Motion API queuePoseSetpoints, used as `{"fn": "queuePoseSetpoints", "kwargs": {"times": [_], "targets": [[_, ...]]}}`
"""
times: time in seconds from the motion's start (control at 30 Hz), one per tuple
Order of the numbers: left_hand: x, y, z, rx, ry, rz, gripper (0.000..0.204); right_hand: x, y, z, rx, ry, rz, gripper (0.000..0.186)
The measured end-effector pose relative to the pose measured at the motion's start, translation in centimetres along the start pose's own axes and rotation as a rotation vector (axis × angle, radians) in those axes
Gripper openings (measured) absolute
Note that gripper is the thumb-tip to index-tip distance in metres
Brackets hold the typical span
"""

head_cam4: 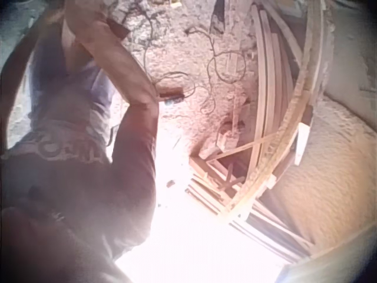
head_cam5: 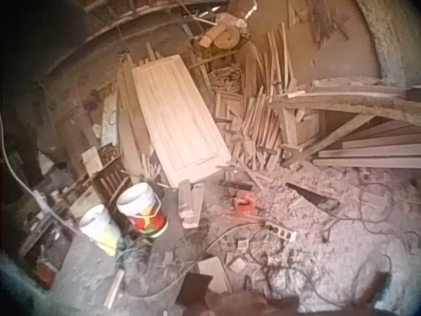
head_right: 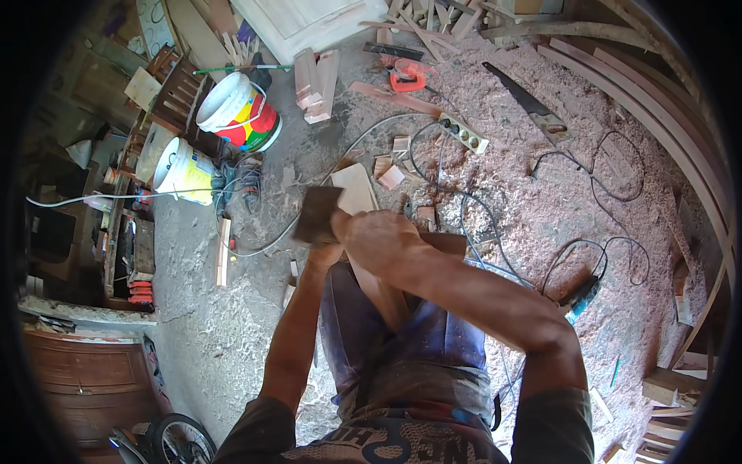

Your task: The person shapes a piece of wood using a hatchet while sitting on the floor, occasionally picking up and repositioning the wood and another wooden piece.

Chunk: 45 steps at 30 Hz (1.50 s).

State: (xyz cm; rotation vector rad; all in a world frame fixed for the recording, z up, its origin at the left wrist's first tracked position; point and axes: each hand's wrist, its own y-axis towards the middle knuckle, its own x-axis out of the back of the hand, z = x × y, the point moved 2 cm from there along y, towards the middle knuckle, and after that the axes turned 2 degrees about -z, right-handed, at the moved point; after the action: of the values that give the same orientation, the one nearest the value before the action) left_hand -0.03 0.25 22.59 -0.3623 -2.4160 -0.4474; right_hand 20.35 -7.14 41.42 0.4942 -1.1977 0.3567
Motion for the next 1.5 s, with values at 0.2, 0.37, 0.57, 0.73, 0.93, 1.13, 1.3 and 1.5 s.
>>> {"fn": "queuePoseSetpoints", "kwargs": {"times": [0.2, 0.37, 0.57, 0.73, 0.93, 1.13, 1.3, 1.5], "targets": [[-1.1, -3.9, 0.7, 0.14, -0.379, -0.086, 0.034, 0.2, -1.2, 0.5, 0.034, 0.053, -0.003, 0.031], [0.0, -1.3, -1.5, -0.027, -0.088, -0.359, 0.023, 0.6, -1.3, -1.2, -0.043, 0.221, -0.124, 0.033], [2.9, 1.9, -8.4, 0.002, -0.367, -0.195, 0.029, -0.4, -3.3, -3.0, -0.173, 0.334, -0.179, 0.03], [2.2, 1.1, -9.9, 0.018, -0.379, -0.185, 0.028, -0.7, -4.0, -3.0, -0.198, 0.39, -0.127, 0.031], [0.9, 0.8, -8.8, -0.058, -0.155, -0.123, 0.026, 1.6, -3.6, -2.4, -0.075, 0.38, -0.189, 0.032], [0.4, 0.6, -7.4, -0.203, -0.062, -0.162, 0.033, 0.5, -3.0, -2.4, -0.058, 0.192, -0.088, 0.033], [0.6, 0.2, -5.4, -0.126, -0.085, -0.12, 0.04, 0.8, -1.8, -1.9, -0.012, 0.056, -0.029, 0.034], [-0.8, -0.4, -4.0, -0.142, -0.199, -0.142, 0.039, -1.8, -2.0, -2.5, -0.008, -0.006, 0.0, 0.034]]}}
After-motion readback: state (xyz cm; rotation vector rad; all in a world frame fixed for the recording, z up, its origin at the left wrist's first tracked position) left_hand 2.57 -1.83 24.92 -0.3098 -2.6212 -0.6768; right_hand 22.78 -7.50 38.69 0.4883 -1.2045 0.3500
